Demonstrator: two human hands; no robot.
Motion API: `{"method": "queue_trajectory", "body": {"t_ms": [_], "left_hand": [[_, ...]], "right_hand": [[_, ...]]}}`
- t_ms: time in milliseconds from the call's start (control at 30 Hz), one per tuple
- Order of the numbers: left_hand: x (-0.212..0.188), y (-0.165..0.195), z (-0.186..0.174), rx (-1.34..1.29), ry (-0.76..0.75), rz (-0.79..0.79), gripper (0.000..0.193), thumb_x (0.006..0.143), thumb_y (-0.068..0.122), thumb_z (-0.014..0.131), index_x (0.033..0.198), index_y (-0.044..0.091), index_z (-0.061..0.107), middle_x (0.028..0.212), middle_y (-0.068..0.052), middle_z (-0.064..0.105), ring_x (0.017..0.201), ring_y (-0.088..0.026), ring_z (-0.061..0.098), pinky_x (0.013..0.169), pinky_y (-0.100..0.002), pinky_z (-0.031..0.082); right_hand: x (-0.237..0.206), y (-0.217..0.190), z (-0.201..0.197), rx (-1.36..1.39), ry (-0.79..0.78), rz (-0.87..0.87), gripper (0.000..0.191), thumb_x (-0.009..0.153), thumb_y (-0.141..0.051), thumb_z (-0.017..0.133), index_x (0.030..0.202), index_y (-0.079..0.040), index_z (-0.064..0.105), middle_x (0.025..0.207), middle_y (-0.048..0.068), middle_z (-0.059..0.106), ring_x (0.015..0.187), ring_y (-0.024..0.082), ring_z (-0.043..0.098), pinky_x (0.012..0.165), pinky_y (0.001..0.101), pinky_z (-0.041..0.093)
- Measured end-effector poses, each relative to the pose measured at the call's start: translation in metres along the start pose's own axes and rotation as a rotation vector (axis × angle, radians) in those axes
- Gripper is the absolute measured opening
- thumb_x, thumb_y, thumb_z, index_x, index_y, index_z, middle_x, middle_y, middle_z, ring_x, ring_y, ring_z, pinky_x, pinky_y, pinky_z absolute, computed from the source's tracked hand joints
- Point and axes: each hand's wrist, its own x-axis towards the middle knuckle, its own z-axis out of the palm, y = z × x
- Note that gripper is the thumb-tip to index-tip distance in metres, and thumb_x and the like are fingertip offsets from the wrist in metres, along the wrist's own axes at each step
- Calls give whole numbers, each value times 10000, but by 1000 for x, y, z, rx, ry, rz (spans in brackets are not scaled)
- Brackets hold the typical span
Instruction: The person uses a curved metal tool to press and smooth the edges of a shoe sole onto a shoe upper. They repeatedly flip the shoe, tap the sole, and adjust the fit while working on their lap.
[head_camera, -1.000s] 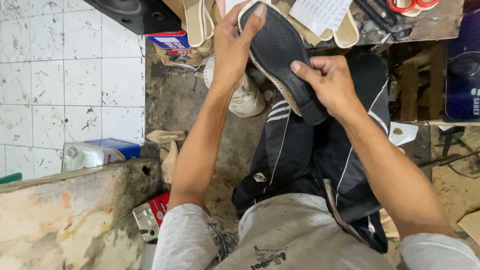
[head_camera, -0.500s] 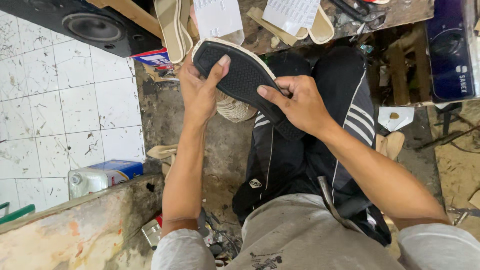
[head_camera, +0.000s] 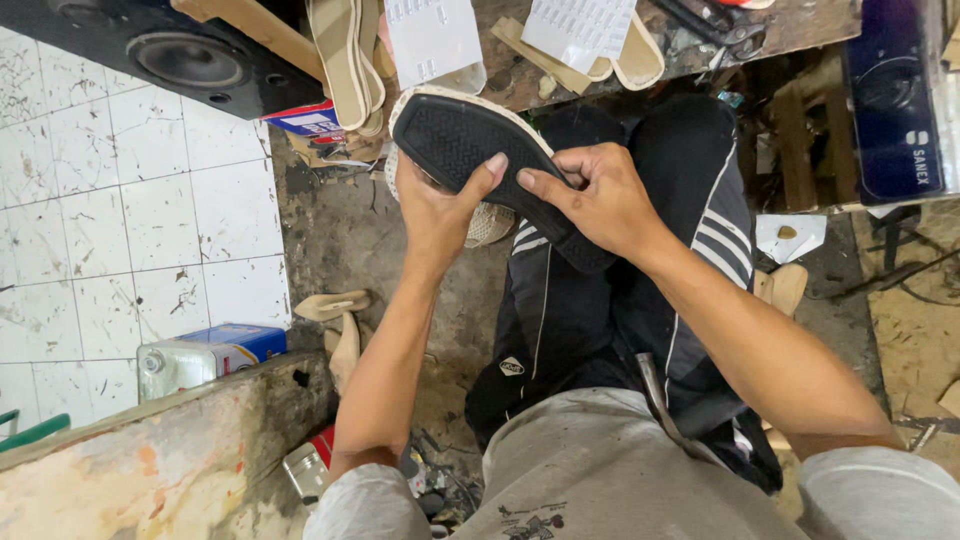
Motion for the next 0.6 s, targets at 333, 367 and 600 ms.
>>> {"method": "queue_trajectory", "body": {"t_ms": [333,367,600], "left_hand": [[-34,-47,64,-503,342,-133,450,876,-54,768,1256,-18,529,1156,-100,658,1023,-175,681,914,-327,594],[-43,-55,71,-580,377,-194,449,880,-33,747,1266,20,523,1167,-88,654,1041,-170,672,929,-328,584],[-159,-36,56,-232,45,-386,592,855,-19,772,1358,35,466,1233,-88,611,1169,-187,619,998,-312,531]], "right_hand": [[-81,-5,-93,409,45,238,207,792,-25,793,987,-3,728,882,52,735,718,138,674,665,293,564],[-90,5,-89,483,145,181,235,809,-3,793,1028,-9,708,913,64,730,758,154,687,692,309,580],[-133,40,-59,456,539,26,384,870,159,787,1187,23,617,1100,97,713,963,164,702,899,338,596]]}}
